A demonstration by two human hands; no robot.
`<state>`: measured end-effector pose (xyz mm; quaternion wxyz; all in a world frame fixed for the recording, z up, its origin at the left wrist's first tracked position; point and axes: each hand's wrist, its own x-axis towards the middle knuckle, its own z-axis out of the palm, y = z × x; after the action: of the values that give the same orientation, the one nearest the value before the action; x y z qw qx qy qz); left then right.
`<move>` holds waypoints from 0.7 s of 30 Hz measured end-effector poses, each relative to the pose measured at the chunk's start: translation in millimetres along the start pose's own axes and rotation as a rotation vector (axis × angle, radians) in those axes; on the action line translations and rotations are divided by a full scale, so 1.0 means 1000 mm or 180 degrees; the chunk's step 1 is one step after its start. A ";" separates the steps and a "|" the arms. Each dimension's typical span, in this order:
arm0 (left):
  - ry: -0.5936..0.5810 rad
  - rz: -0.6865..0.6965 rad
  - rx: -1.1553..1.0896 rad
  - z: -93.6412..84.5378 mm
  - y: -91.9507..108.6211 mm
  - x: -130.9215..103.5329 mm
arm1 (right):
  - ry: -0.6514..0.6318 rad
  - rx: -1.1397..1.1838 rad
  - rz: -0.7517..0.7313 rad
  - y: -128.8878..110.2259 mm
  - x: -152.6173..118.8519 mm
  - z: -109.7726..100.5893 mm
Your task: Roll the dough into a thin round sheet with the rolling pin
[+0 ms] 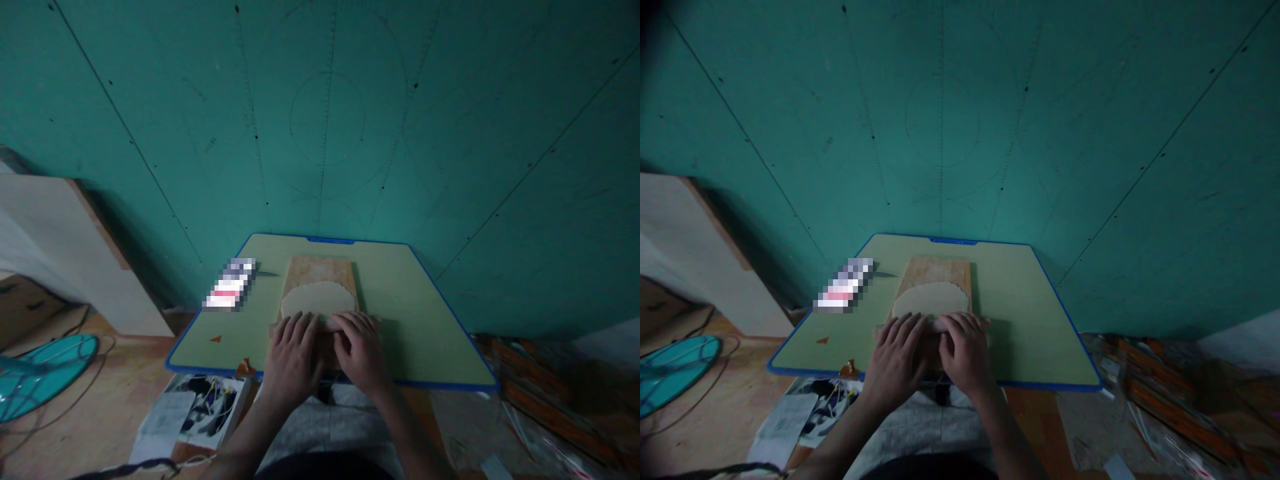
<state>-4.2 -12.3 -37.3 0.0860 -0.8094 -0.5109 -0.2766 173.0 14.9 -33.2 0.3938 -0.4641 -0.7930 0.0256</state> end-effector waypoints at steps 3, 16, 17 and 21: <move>0.0029 -0.0091 0.0103 0.000 0.002 0.001 | 0.0003 0.0022 0.0009 0.000 0.000 0.000; -0.0040 -0.0162 0.0055 -0.002 0.002 0.004 | -0.0051 -0.0018 -0.0076 0.004 -0.001 0.000; -0.0044 -0.0171 0.0062 -0.002 0.003 0.005 | -0.0055 -0.0029 -0.0076 0.004 -0.001 0.000; -0.0028 -0.0147 0.0059 -0.003 0.004 0.005 | -0.0023 -0.0055 -0.0045 0.002 -0.001 0.000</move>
<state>-0.6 -11.3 -31.8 0.0848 -0.7978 -0.5323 -0.2702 174.9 15.3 -34.9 0.3870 -0.4617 -0.7979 0.0177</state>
